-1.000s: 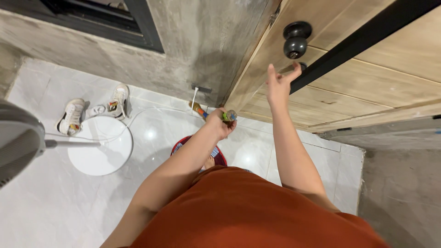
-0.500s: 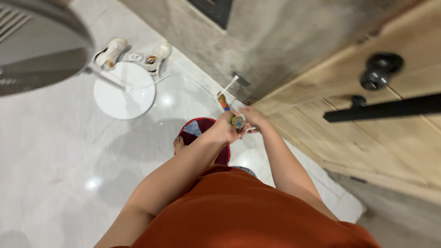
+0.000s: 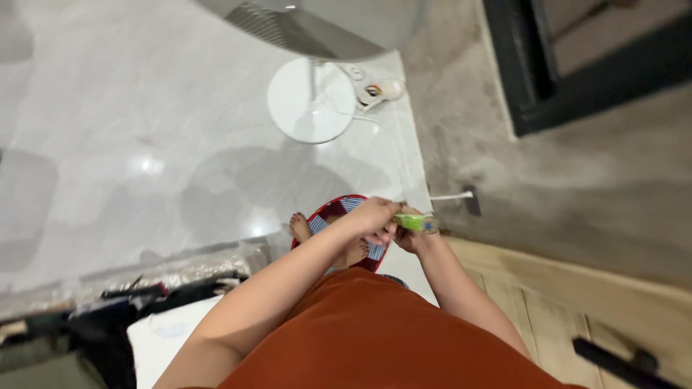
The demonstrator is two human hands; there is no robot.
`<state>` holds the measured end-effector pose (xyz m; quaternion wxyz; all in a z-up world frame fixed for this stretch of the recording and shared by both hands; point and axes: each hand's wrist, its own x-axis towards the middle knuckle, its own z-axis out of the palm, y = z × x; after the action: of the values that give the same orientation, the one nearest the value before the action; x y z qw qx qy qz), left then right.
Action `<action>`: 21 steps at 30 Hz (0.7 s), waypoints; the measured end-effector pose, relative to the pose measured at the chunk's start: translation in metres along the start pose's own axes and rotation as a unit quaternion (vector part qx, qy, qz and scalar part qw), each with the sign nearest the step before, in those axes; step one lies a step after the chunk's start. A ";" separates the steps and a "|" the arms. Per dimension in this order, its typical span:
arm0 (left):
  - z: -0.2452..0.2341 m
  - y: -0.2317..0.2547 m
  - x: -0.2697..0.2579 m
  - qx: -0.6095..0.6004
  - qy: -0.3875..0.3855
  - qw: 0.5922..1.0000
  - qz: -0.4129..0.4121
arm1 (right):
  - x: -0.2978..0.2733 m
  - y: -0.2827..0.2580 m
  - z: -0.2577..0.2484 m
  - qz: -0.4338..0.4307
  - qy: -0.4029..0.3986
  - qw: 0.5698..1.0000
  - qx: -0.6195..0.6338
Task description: The person sweeps the floor with a broom, moves a laundry basket, and picks up small white objects by hand from the floor.
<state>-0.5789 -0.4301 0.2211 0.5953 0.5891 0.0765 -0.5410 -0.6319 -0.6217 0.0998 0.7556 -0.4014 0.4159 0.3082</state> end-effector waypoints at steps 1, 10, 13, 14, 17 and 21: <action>-0.026 -0.004 0.002 -0.014 0.031 0.999 0.033 | 0.004 -0.002 0.022 -0.018 0.016 0.999 0.025; -0.207 -0.065 -0.017 -0.078 0.343 0.927 0.127 | 0.035 -0.026 0.241 0.175 -0.096 0.957 0.209; -0.258 -0.084 -0.035 -0.105 0.350 0.918 0.154 | 0.050 -0.015 0.313 0.192 -0.099 0.971 0.099; -0.275 -0.087 -0.042 -0.113 0.348 0.917 0.163 | 0.054 -0.011 0.339 0.180 -0.094 0.977 0.065; -0.311 -0.107 -0.075 -0.194 0.394 0.884 0.163 | 0.062 -0.002 0.405 0.168 -0.090 0.981 -0.018; -0.358 -0.125 -0.113 -0.275 0.453 0.834 0.152 | 0.082 0.003 0.482 0.208 -0.129 0.969 -0.025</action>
<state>-0.5212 -0.0518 0.1209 0.7064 0.5841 0.3931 -0.0733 -0.4123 -0.1937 0.1874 0.7123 -0.2815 0.3811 0.5178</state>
